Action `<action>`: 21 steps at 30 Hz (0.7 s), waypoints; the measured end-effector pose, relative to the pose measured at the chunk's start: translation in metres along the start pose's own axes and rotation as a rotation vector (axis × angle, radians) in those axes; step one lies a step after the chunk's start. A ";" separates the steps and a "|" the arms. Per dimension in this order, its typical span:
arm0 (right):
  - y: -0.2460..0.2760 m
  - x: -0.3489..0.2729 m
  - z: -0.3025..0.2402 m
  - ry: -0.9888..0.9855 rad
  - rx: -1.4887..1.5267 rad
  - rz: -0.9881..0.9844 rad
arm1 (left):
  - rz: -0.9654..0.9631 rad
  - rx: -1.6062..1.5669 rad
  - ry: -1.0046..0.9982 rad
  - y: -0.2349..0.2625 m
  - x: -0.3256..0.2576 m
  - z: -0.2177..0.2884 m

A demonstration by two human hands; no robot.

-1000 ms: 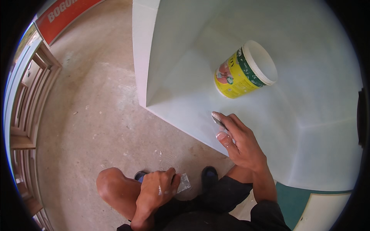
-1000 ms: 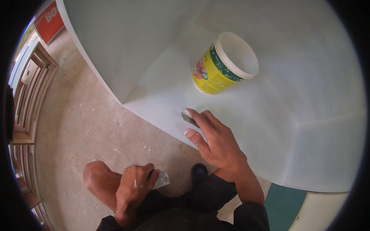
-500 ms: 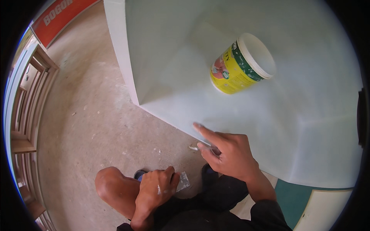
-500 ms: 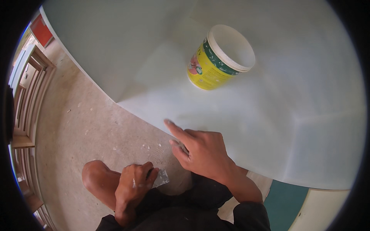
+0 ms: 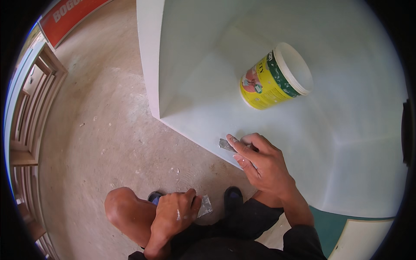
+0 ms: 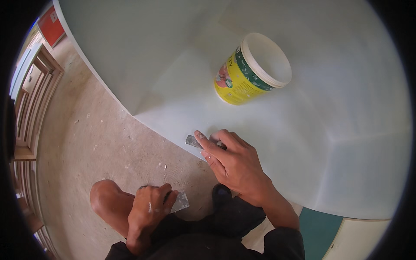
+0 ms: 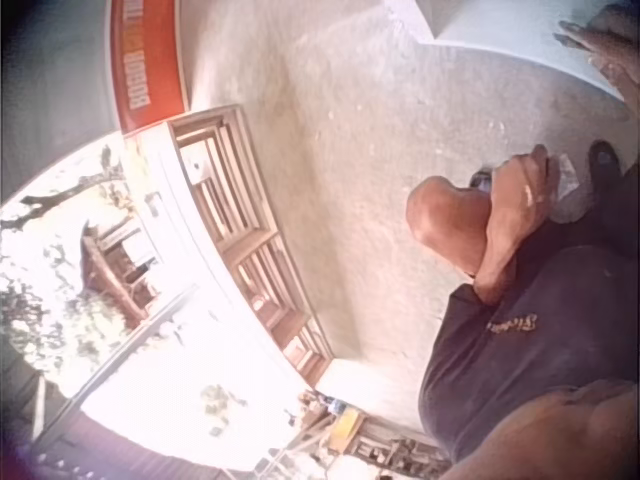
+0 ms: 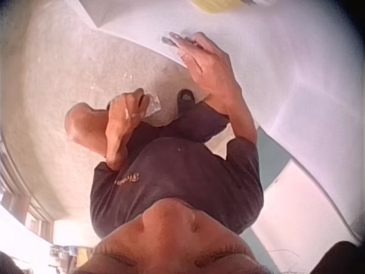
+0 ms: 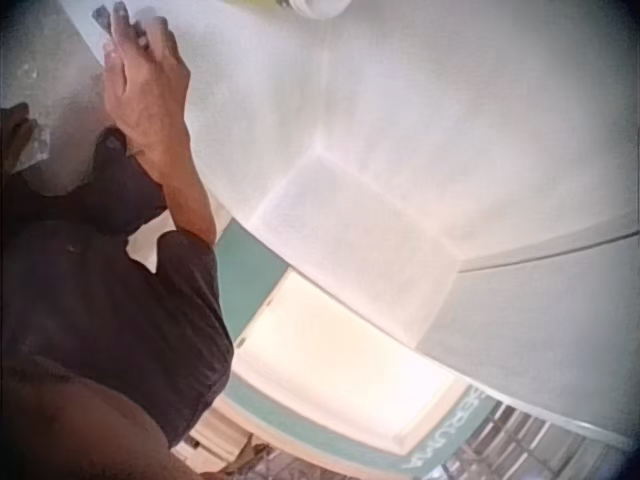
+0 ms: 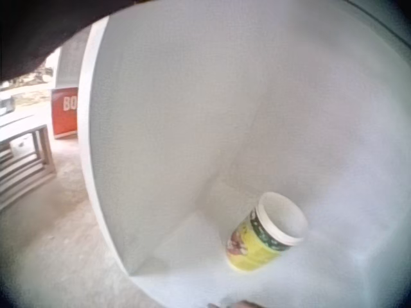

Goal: The person applies white putty to the interior joints and exterior edges of a large wooden cabinet using two small putty knives, scooping material from a plastic tub and a small plastic bag.

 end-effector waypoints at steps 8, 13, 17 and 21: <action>-0.007 0.003 0.003 0.194 -0.142 0.073 | -0.026 -0.005 0.068 0.002 0.001 0.002; 0.001 -0.001 -0.006 0.144 -0.325 -0.090 | 0.010 -0.016 0.030 0.001 0.001 0.000; 0.021 0.003 -0.014 -0.005 -0.214 -0.148 | 0.035 -0.008 0.024 0.001 0.000 -0.001; 0.017 0.022 -0.021 -0.100 -0.168 -0.097 | 0.041 -0.011 0.011 0.001 0.000 0.000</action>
Point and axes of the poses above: each hand's wrist, its own x-axis towards the middle knuckle, its own y-axis out of the back of the hand, z = x × y, the point moved 6 cm from there along x, towards the middle knuckle, and after that the axes turned 3 degrees about -y, right-handed, at the moved point
